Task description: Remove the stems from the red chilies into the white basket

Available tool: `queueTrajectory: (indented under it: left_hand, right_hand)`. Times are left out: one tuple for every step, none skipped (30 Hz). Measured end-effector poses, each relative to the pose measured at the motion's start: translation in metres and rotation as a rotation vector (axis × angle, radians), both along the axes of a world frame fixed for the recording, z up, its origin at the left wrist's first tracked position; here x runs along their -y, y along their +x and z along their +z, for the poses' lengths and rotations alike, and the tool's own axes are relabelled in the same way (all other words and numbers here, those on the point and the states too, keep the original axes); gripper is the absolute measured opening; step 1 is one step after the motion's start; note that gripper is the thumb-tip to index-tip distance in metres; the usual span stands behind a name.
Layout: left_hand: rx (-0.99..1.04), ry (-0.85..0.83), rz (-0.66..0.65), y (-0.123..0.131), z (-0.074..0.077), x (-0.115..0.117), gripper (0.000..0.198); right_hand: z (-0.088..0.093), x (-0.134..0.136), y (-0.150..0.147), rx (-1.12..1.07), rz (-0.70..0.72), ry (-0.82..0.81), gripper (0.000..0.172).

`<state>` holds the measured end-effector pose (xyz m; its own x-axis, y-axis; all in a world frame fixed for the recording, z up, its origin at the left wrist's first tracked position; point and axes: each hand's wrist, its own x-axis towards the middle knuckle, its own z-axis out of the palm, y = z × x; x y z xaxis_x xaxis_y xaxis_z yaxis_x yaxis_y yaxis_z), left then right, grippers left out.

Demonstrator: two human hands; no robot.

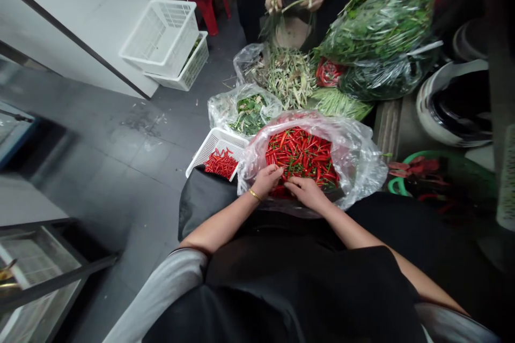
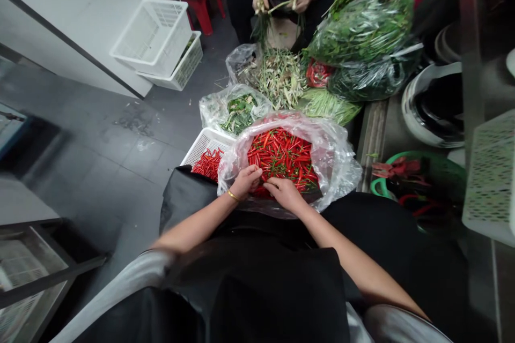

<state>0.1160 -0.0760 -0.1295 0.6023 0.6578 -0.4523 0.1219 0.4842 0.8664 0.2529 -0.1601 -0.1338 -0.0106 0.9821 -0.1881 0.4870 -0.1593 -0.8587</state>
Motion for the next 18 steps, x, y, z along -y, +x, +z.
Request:
queueTrajectory:
  left_hand:
    - [0.017,0.022,-0.041,-0.001,0.002,0.001,0.041]
    - [0.029,0.078,-0.087,-0.001,0.006,0.001,0.040]
    - [0.031,0.168,-0.126,-0.001,0.011,0.001,0.037]
    - [0.020,0.282,-0.159,-0.001,0.016,0.002,0.035]
    - [0.000,0.402,-0.192,-0.001,0.022,0.002,0.032]
    - [-0.025,0.513,-0.226,-0.001,0.028,0.003,0.029]
    - [-0.053,0.603,-0.257,-0.001,0.033,0.004,0.026]
    - [-0.079,0.666,-0.286,-0.002,0.038,0.004,0.022]
    - [-0.101,0.703,-0.299,-0.002,0.042,0.003,0.020]
    - [-0.119,0.716,-0.285,-0.002,0.046,0.003,0.018]
    - [-0.132,0.714,-0.248,-0.002,0.048,0.001,0.018]
    - [-0.131,0.695,-0.201,-0.002,0.051,0.000,0.018]
    - [-0.110,0.651,-0.162,-0.002,0.052,-0.001,0.020]
    - [-0.066,0.577,-0.128,-0.001,0.052,-0.002,0.023]
    - [-0.003,0.469,-0.094,0.000,0.051,-0.003,0.026]
    - [0.072,0.336,-0.059,0.001,0.050,-0.003,0.030]
    - [0.148,0.191,-0.025,0.001,0.047,-0.003,0.033]
    - [0.214,0.054,0.007,0.002,0.044,-0.003,0.035]
  right_hand:
    - [0.000,0.004,0.000,-0.136,-0.015,-0.035,0.039]
    - [0.000,0.007,0.001,-0.267,-0.026,-0.072,0.040]
    - [0.002,0.008,0.001,-0.388,-0.028,-0.118,0.041]
    - [0.004,0.008,0.003,-0.493,-0.021,-0.174,0.041]
    - [0.007,0.007,0.005,-0.577,-0.009,-0.236,0.042]
    - [0.010,0.005,0.008,-0.630,0.000,-0.295,0.042]
    - [0.014,0.003,0.012,-0.647,0.004,-0.341,0.042]
    - [0.019,0.000,0.016,-0.634,0.003,-0.369,0.041]
    - [0.025,-0.002,0.019,-0.602,0.000,-0.382,0.041]
    - [0.031,-0.004,0.022,-0.563,-0.005,-0.380,0.040]
    - [0.038,-0.005,0.022,-0.527,-0.004,-0.370,0.040]
    - [0.044,-0.005,0.021,-0.510,0.007,-0.351,0.041]
    - [0.050,-0.005,0.018,-0.519,0.027,-0.327,0.042]
    - [0.054,-0.004,0.013,-0.559,0.034,-0.294,0.044]
    - [0.056,-0.002,0.008,-0.621,0.020,-0.255,0.045]
    - [0.057,0.000,0.003,-0.691,-0.012,-0.215,0.046]
    - [0.054,0.002,-0.002,-0.750,-0.045,-0.191,0.047]
    - [0.050,0.004,-0.005,-0.785,-0.065,-0.187,0.048]
